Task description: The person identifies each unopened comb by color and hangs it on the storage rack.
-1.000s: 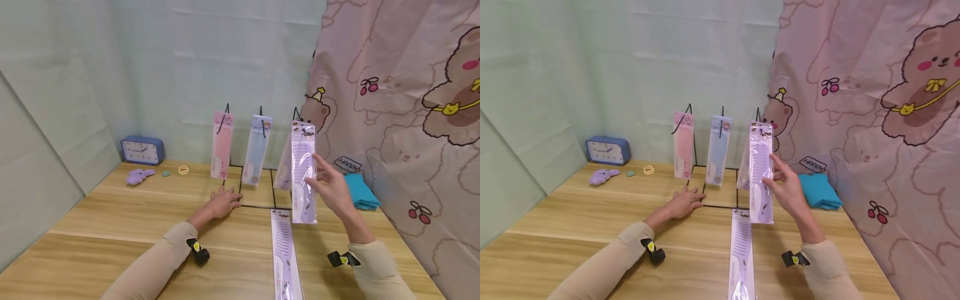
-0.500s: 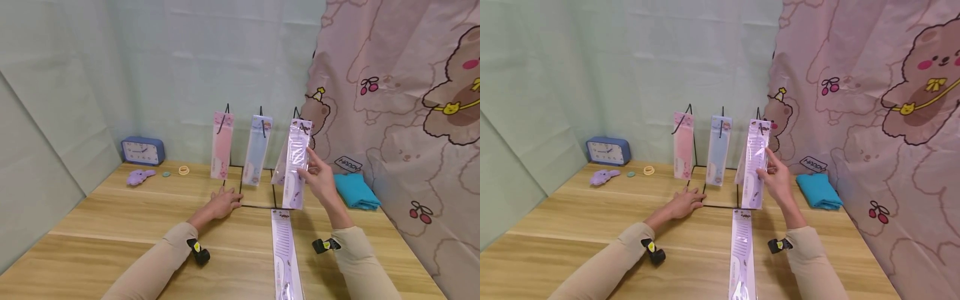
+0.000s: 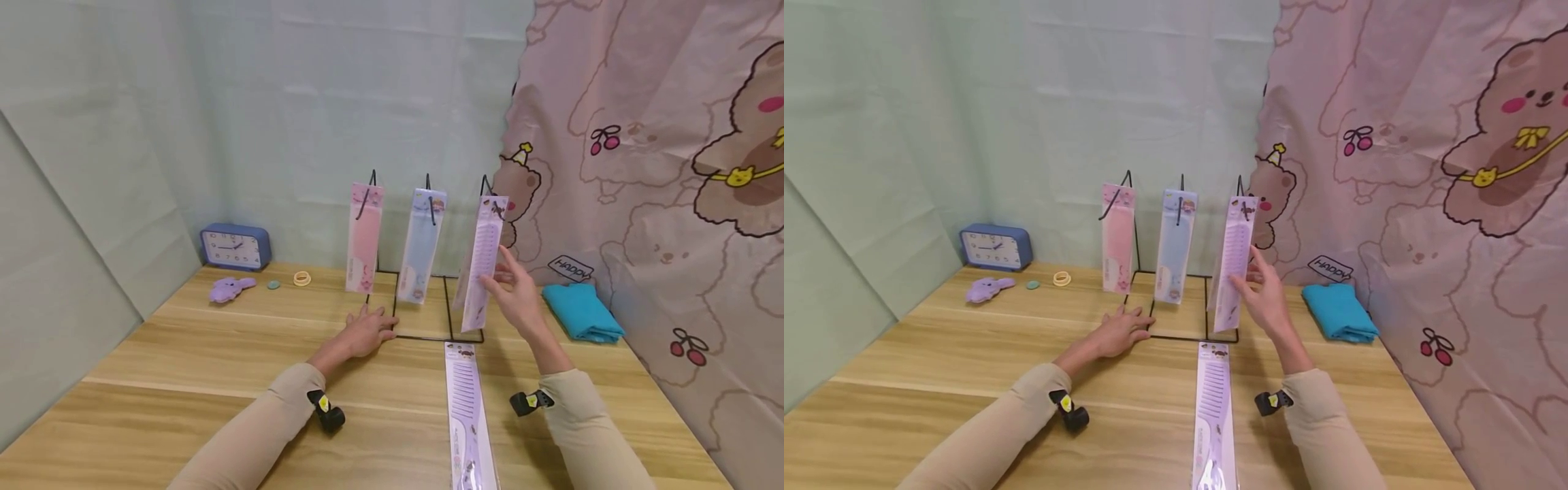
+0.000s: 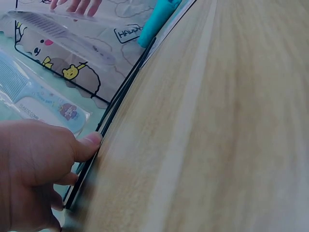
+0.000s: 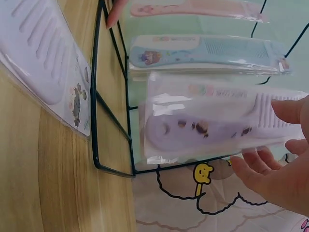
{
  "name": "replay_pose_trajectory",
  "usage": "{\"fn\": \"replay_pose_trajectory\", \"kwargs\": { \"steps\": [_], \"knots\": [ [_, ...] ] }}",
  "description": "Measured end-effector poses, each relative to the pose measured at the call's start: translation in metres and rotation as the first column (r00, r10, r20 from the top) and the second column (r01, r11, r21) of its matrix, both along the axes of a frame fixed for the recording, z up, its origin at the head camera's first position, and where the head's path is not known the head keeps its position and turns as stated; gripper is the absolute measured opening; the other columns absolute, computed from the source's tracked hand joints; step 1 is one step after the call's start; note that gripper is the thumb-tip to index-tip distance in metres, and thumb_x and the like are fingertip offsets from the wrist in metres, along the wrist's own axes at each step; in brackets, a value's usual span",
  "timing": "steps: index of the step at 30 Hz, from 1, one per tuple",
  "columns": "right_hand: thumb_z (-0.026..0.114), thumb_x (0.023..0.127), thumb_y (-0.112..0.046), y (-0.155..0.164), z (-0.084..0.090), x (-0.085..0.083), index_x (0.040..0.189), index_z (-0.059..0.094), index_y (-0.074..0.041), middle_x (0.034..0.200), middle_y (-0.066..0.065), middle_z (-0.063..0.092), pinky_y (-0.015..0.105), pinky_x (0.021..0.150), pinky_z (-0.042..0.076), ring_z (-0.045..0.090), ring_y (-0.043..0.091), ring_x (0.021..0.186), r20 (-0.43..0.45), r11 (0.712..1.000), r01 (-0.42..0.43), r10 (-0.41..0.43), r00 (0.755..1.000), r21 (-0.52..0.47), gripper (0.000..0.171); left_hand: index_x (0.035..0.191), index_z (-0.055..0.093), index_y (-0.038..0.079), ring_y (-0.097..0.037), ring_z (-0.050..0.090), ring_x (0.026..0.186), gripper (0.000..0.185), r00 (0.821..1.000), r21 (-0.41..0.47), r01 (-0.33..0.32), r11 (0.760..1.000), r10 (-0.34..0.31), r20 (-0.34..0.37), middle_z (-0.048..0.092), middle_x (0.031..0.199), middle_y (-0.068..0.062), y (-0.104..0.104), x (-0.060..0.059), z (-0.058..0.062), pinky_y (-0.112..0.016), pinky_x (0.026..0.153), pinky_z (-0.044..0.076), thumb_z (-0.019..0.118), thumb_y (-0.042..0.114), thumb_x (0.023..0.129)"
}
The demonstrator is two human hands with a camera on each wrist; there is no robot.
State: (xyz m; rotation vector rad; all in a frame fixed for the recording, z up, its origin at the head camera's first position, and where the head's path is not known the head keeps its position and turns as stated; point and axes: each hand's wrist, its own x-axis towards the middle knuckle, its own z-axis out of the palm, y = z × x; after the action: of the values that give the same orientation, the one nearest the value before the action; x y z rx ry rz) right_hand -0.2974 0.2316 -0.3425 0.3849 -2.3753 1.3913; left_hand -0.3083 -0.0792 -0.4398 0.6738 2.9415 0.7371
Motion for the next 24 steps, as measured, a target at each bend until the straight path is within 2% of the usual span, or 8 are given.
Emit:
{"fn": "replay_pose_trajectory", "kwargs": {
  "steps": [3, 6, 11, 16, 21, 24],
  "knots": [
    [0.067, 0.098, -0.016, 0.002, -0.001, 0.000, 0.159, 0.026, -0.010, 0.139, 0.029, 0.046, 0.057, 0.099, 0.047, 0.052, 0.046, 0.125, 0.007, 1.000, -0.008, 0.008, 1.000, -0.012, 0.074, 0.142, 0.059, 0.015, -0.059, 0.016, 0.142, 0.041, 1.000, -0.001, 0.002, 1.000, -0.002, -0.001, 0.038, 0.154, -0.023, 0.000, 0.000, 0.000, -0.079, 0.106, 0.013, 0.056, 0.030, 0.103],
    [0.067, 0.097, -0.016, 0.006, 0.000, 0.001, 0.158, 0.030, -0.008, 0.142, 0.031, 0.044, 0.056, 0.102, 0.045, 0.048, 0.047, 0.129, 0.023, 0.999, 0.027, -0.027, 0.999, -0.021, 0.071, 0.142, 0.059, 0.015, -0.058, 0.016, 0.142, 0.042, 1.000, -0.002, 0.002, 1.000, -0.002, -0.001, 0.038, 0.154, -0.023, 0.001, -0.001, 0.000, -0.079, 0.106, 0.013, 0.056, 0.030, 0.103],
    [0.065, 0.099, -0.020, 0.020, 0.009, 0.007, 0.155, 0.036, -0.009, 0.144, 0.028, 0.045, 0.053, 0.103, 0.045, 0.047, 0.042, 0.132, 0.060, 0.992, 0.122, -0.120, 0.991, -0.036, 0.065, 0.142, 0.059, 0.015, -0.058, 0.016, 0.142, 0.042, 1.000, -0.003, 0.005, 1.000, -0.005, -0.002, 0.039, 0.154, -0.023, 0.001, -0.001, 0.001, -0.078, 0.107, 0.013, 0.056, 0.030, 0.103],
    [0.064, 0.100, -0.022, 0.036, 0.017, 0.019, 0.155, 0.038, -0.008, 0.142, 0.026, 0.047, 0.055, 0.102, 0.045, 0.049, 0.042, 0.131, 0.056, 0.987, 0.152, -0.149, 0.987, -0.053, 0.063, 0.142, 0.059, 0.015, -0.059, 0.016, 0.142, 0.041, 1.000, 0.002, 0.021, 1.000, -0.021, -0.002, 0.038, 0.154, -0.023, 0.003, -0.002, 0.002, -0.079, 0.106, 0.012, 0.056, 0.030, 0.103],
    [0.063, 0.100, -0.029, 0.040, 0.016, 0.032, 0.157, 0.033, -0.013, 0.145, 0.025, 0.046, 0.059, 0.099, 0.046, 0.048, 0.044, 0.131, 0.124, 0.987, 0.152, -0.156, 0.980, 0.046, 0.066, 0.141, 0.059, 0.014, -0.060, 0.017, 0.141, 0.041, 1.000, 0.006, 0.022, 1.000, -0.022, -0.008, 0.039, 0.154, -0.024, 0.001, -0.003, 0.000, -0.080, 0.105, 0.013, 0.056, 0.029, 0.103],
    [0.064, 0.100, -0.030, 0.037, 0.008, 0.037, 0.159, 0.026, -0.010, 0.145, 0.025, 0.047, 0.058, 0.096, 0.049, 0.051, 0.044, 0.128, 0.149, 0.982, 0.136, -0.155, 0.977, 0.131, 0.073, 0.141, 0.059, 0.014, -0.060, 0.017, 0.141, 0.041, 1.000, 0.008, 0.024, 1.000, -0.024, -0.014, 0.038, 0.154, -0.024, 0.000, -0.003, -0.002, -0.080, 0.104, 0.013, 0.056, 0.030, 0.103]
  ]
}}
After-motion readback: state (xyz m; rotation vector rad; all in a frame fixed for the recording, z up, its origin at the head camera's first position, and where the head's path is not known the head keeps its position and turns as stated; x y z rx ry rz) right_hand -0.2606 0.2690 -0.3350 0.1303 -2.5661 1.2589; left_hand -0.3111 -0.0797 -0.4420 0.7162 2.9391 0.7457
